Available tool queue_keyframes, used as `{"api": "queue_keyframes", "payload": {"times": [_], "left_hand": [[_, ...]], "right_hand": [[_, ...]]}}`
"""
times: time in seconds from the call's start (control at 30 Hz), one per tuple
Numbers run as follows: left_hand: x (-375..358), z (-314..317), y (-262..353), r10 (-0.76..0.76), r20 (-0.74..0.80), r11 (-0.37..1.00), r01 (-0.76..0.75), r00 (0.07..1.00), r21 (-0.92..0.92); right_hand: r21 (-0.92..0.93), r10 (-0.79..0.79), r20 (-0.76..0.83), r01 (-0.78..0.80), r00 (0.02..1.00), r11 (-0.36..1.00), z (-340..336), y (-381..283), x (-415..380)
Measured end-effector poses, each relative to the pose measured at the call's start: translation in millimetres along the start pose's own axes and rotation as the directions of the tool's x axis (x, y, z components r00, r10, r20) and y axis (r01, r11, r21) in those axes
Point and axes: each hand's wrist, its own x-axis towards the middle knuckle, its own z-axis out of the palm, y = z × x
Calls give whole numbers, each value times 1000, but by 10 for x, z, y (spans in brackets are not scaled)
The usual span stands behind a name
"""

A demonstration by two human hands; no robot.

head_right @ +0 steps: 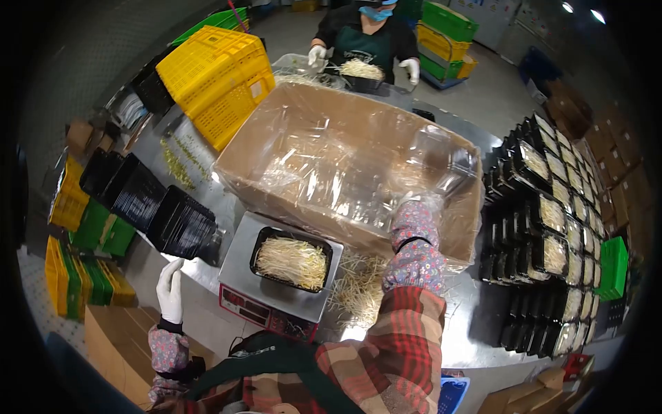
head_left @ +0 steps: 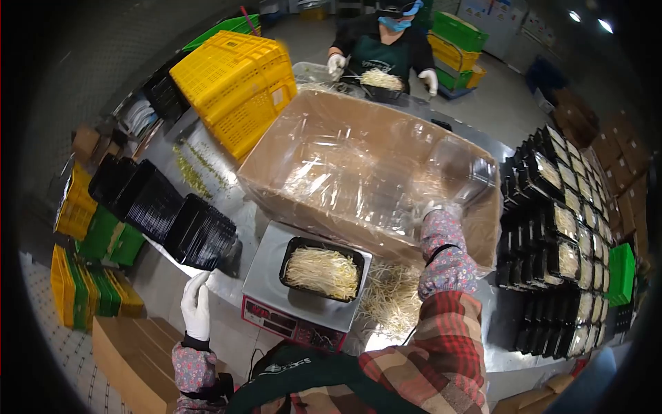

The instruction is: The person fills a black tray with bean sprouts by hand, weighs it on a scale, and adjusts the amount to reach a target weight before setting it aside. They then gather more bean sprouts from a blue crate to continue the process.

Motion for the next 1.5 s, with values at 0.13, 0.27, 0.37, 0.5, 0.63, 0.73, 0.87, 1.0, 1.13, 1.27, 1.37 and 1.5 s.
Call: {"api": "queue_keyframes", "payload": {"times": [0.13, 0.27, 0.37, 0.5, 0.63, 0.73, 0.87, 1.0, 1.13, 1.27, 1.37, 1.5], "left_hand": [[-92, -33, -86, -64, -24, 997, 63, 998, -43], [-27, 190, -54, -56, 22, 980, 59, 998, -189], [76, 303, 43, 8, 102, 971, 16, 995, -237], [185, 445, 245, -35, 243, 909, 132, 969, -395], [388, 646, 418, 90, 388, 811, 158, 917, -563], [436, 811, 846, 270, 453, 676, 168, 849, -717], [412, 1095, 961, 240, 610, 749, 256, 755, -611], [426, 1535, 439, 260, 578, 815, 145, 773, -562], [685, 1989, -12, 313, 355, 927, -202, 881, -316], [853, 1866, -207, 380, 254, 893, -424, 890, 151], [970, 2006, -744, 243, 312, 968, -212, 918, -132], [820, 1923, -511, 275, 174, 946, -235, 945, -222]], "right_hand": [[-17, -75, 110, 77, 991, 997, -39, -41, 147], [72, -212, 68, 208, 975, 976, -159, 182, 177], [229, -189, -374, 288, 908, 930, -199, 540, -21], [713, -73, -607, 583, 791, 390, -749, 874, -1227], [856, -427, -485, 515, 763, -50, -1144, 695, -2568], [913, -717, -331, 400, 614, -79, -1015, 290, -3085], [966, -757, -227, 240, 612, -96, -615, -167, -3258], [973, -441, -218, 229, 871, -27, 43, -254, -2832], [735, -130, -640, 653, 757, 182, 648, -705, -2355], [769, -119, -484, 486, 867, 415, 436, -1012, -2518], [844, -156, -431, 458, 889, 277, 577, -1103, -2420], [893, -315, -408, 446, 857, 57, 731, -770, -2322]]}}
